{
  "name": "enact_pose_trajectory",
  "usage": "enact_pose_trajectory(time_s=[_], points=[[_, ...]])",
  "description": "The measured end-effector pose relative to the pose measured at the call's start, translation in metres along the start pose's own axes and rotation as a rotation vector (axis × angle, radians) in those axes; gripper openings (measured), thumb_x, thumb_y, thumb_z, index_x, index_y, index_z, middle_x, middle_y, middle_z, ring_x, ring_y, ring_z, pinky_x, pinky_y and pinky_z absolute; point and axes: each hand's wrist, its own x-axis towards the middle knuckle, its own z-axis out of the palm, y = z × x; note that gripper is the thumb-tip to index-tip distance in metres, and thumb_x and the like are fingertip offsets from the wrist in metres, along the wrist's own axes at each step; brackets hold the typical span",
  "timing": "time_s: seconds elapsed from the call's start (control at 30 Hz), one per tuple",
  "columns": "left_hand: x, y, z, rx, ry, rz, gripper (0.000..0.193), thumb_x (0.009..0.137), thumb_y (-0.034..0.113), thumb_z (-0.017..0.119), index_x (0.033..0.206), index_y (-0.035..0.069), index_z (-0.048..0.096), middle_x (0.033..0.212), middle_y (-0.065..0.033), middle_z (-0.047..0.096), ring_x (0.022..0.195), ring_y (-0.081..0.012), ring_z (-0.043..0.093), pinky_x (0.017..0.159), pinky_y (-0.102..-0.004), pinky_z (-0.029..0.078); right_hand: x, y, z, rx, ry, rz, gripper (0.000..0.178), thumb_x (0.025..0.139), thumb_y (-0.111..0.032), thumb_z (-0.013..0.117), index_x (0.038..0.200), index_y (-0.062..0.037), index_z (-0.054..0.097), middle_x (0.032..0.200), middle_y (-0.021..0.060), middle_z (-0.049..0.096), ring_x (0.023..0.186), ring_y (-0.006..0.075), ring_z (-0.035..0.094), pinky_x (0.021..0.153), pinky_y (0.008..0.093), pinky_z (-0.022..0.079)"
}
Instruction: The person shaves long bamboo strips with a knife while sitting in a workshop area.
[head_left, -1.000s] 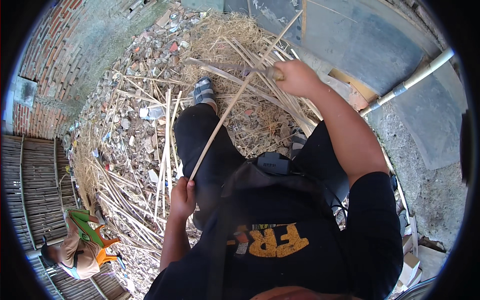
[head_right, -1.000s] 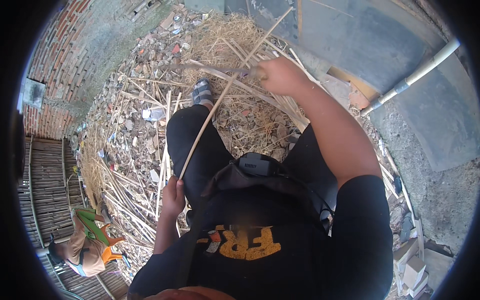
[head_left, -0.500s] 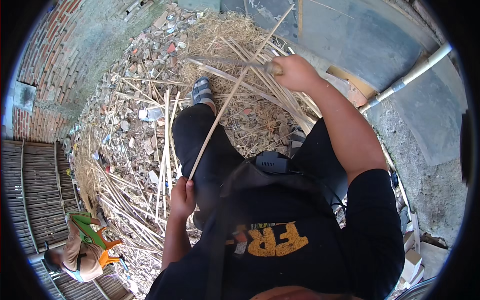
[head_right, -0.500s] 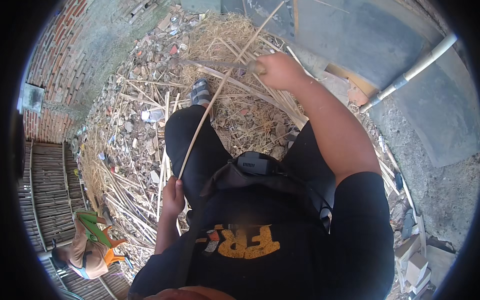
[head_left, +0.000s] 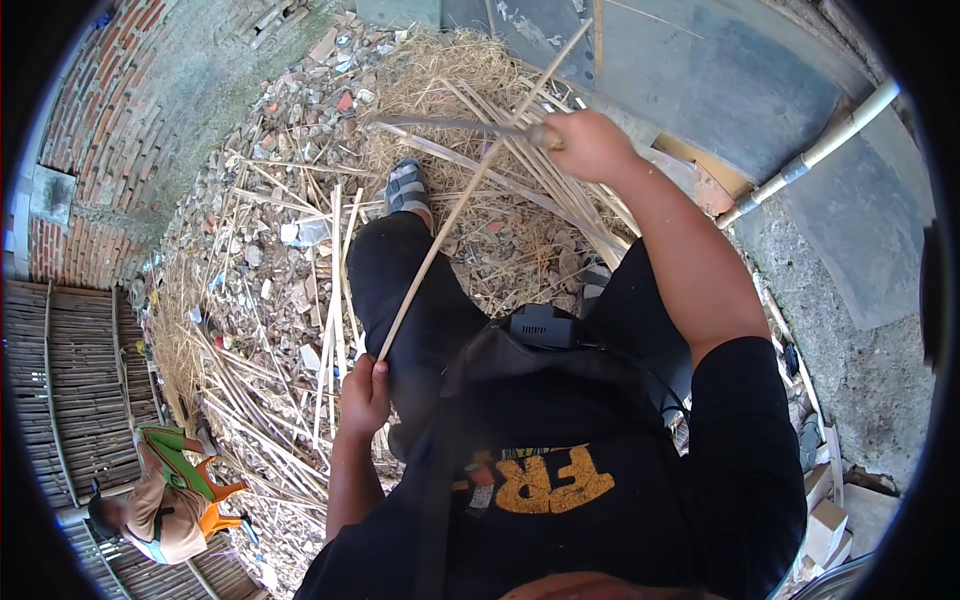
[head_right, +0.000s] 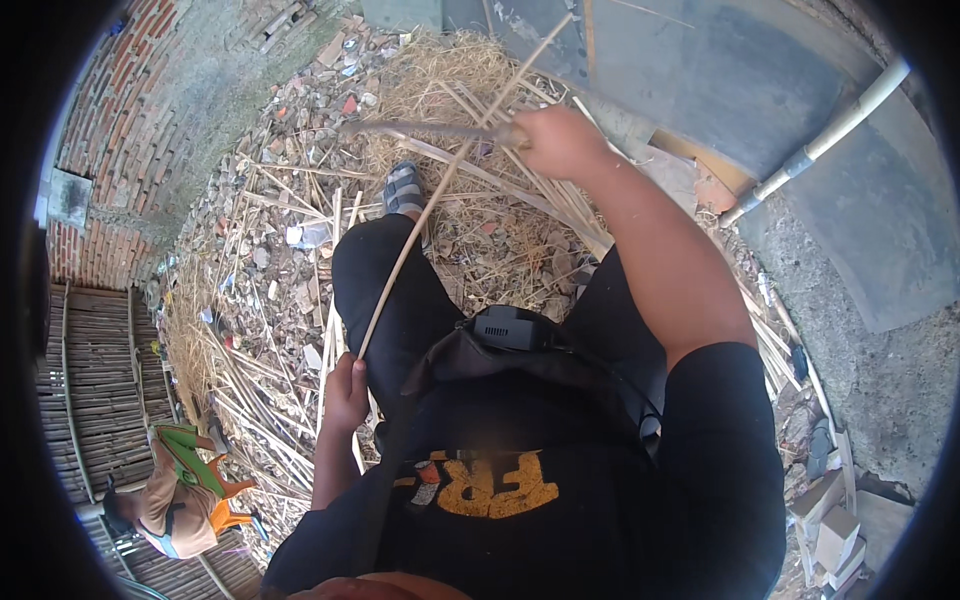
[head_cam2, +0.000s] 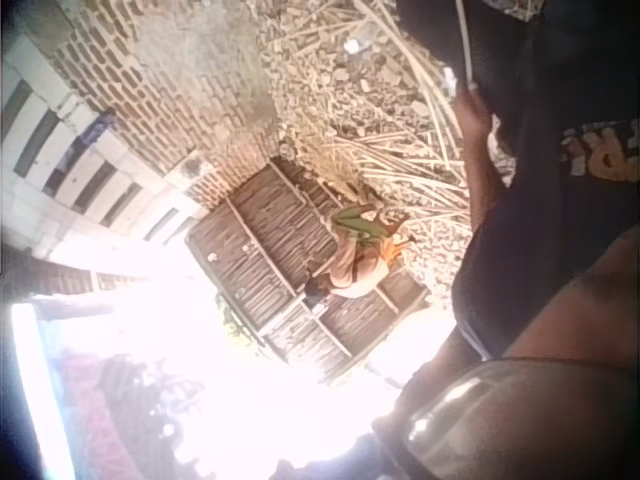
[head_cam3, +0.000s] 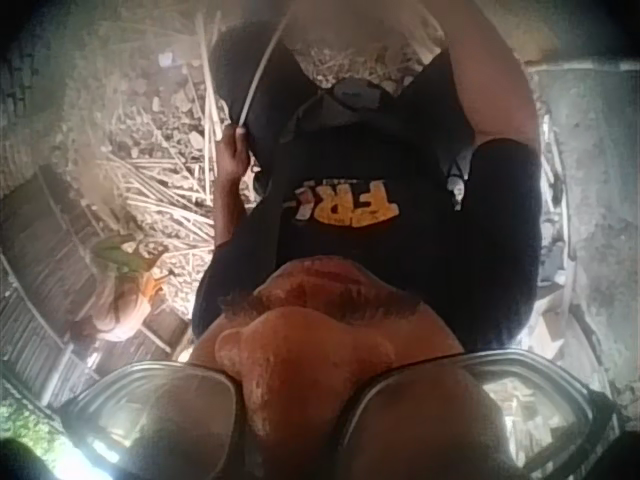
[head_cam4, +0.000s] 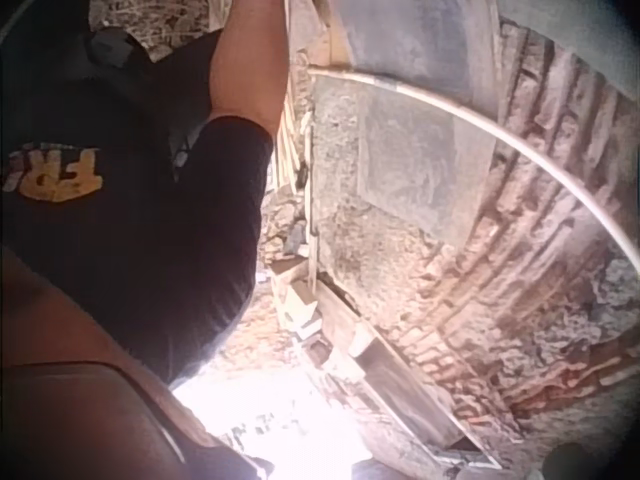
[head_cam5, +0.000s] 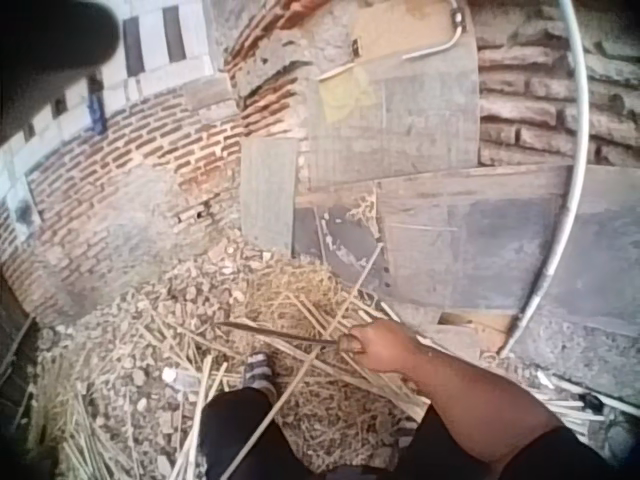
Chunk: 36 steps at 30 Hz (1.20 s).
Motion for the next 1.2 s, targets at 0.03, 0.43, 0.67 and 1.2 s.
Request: enact_pose_trajectory(time_s=[0.03, 0.43, 0.67, 1.2], points=[[-0.001, -0.001, 0.001, -0.021, -0.002, 0.010, 0.039, 0.107, 0.033, 0.047, 0.087, 0.000, 0.053, 0.061, -0.0173, 0.053, 0.056, -0.0309, 0.054, 0.056, -0.0422, 0.041, -0.002, -0.015, -0.001, -0.013, -0.074, -0.039, 0.018, 0.081, -0.018, 0.067, 0.096, -0.0083, 0.069, 0.084, 0.0166, 0.071, 0.079, 0.0374, 0.068, 0.072, 0.0489, 0.054], [0.001, -0.001, 0.002, 0.012, 0.019, 0.043, 0.043, 0.108, 0.035, 0.041, 0.085, 0.000, 0.049, 0.062, -0.0179, 0.051, 0.056, -0.0300, 0.052, 0.056, -0.0421, 0.039, 0.011, 0.040, -0.006, 0.044, 0.217, 0.251, 0.027, 0.082, -0.016, 0.065, 0.108, -0.0110, 0.071, 0.094, 0.0178, 0.073, 0.087, 0.0345, 0.070, 0.081, 0.0462, 0.056], [0.004, -0.007, 0.004, -0.117, 0.003, 0.055, 0.046, 0.109, 0.038, 0.042, 0.084, 0.001, 0.050, 0.059, -0.0076, 0.045, 0.056, -0.0160, 0.043, 0.053, -0.0357, 0.036, -0.006, -0.026, -0.012, -0.066, 0.064, -0.254, 0.013, 0.077, -0.015, 0.071, 0.087, -0.0122, 0.064, 0.074, 0.0109, 0.068, 0.072, 0.0350, 0.067, 0.066, 0.0463, 0.053], [-0.002, -0.001, -0.001, -0.163, 0.037, -0.031, 0.047, 0.109, 0.034, 0.043, 0.080, 0.000, 0.058, 0.061, -0.0067, 0.054, 0.058, -0.0140, 0.049, 0.055, -0.0346, 0.039, -0.007, -0.012, -0.022, -0.045, 0.034, -0.059, 0.020, 0.074, -0.015, 0.070, 0.095, -0.0124, 0.070, 0.082, 0.0135, 0.071, 0.080, 0.0358, 0.069, 0.074, 0.0471, 0.055]])
